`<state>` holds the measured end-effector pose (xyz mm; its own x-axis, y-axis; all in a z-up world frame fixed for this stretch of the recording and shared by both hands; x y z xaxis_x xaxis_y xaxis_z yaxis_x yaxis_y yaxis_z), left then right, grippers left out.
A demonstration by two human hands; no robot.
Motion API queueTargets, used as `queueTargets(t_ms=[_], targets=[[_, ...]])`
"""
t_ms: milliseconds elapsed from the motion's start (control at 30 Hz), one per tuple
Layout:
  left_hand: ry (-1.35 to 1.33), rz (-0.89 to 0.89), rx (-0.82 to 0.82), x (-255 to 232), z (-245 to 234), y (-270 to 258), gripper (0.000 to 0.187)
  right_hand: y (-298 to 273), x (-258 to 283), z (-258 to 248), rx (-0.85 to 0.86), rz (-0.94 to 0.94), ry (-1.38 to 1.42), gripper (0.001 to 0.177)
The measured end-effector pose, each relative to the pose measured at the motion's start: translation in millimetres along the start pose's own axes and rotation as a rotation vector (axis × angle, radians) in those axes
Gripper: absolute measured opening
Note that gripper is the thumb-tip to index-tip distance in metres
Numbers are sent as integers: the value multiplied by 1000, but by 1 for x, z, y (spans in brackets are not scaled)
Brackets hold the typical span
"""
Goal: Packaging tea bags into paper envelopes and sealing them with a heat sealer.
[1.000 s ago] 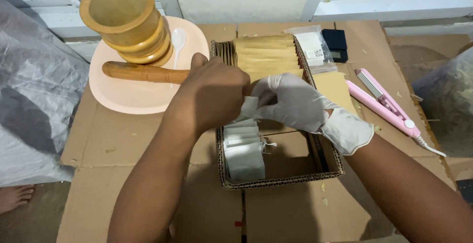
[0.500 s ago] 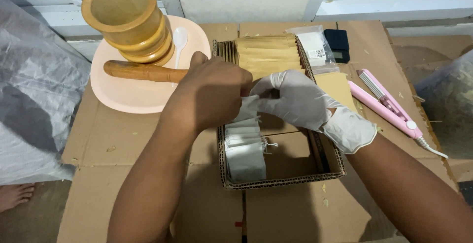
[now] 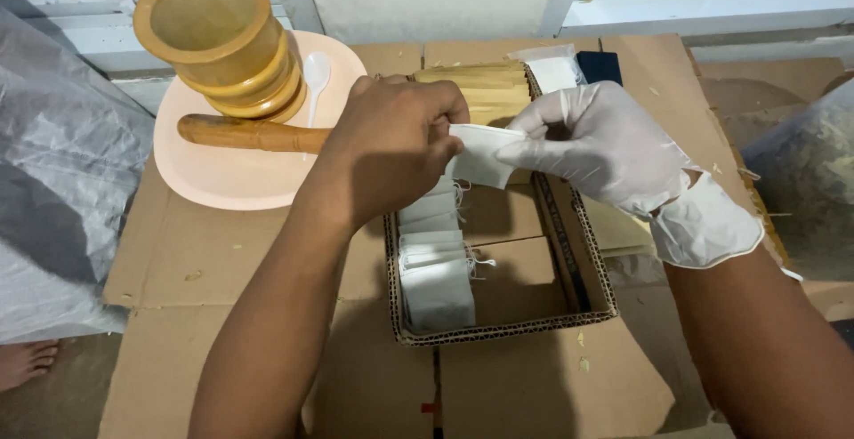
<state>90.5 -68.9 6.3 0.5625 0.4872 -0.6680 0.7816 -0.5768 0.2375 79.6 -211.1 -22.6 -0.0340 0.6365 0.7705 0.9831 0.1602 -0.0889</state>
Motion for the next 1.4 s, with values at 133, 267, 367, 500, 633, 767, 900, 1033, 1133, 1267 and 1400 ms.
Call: queueTargets(t_ms=[133,267,367,500,633,767,900,1033,1133,1267,1400], targets=[[-8,83,-22,4,12,7,15,5,-18,-5,-24,-26,52,8],[71,-8,-30,21,34,14,6,5,-25,-6,-23,22,-5,7],[137,-44,-24,30,44,17,7,6,-35,-5,-11,76,-122,7],[264,-105,-39,40,49,17,8,12,-49,-2,0,137,-352,11],[293,-168,-31,48,51,16,9,30,-65,7,-32,42,-588,14],[251,-229,-27,53,51,18,12,24,-44,2,-57,-9,-673,8],[252,-243,1,56,53,15,15,26,-40,5,-57,-34,-653,11],[264,-273,28,56,51,15,17,29,-51,7,-53,-16,-654,10],[320,-233,-12,54,46,16,14,31,-54,7,-68,-11,-702,11],[292,-265,25,60,48,17,13,30,-54,6,-71,-25,-688,11],[286,-276,89,61,50,17,12,31,-45,7,-64,-60,-693,11]])
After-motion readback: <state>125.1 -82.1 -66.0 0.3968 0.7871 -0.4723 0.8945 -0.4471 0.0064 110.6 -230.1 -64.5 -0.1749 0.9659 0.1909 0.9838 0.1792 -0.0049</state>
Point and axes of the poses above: each hand's wrist, its own y-axis towards the middle knuckle, its own z-axis out of the palm, x = y × z, the point moved 10 cm from there along y, towards the middle knuckle, and after that the axes turned 11 degrees about -y, right-handed, at the moved point
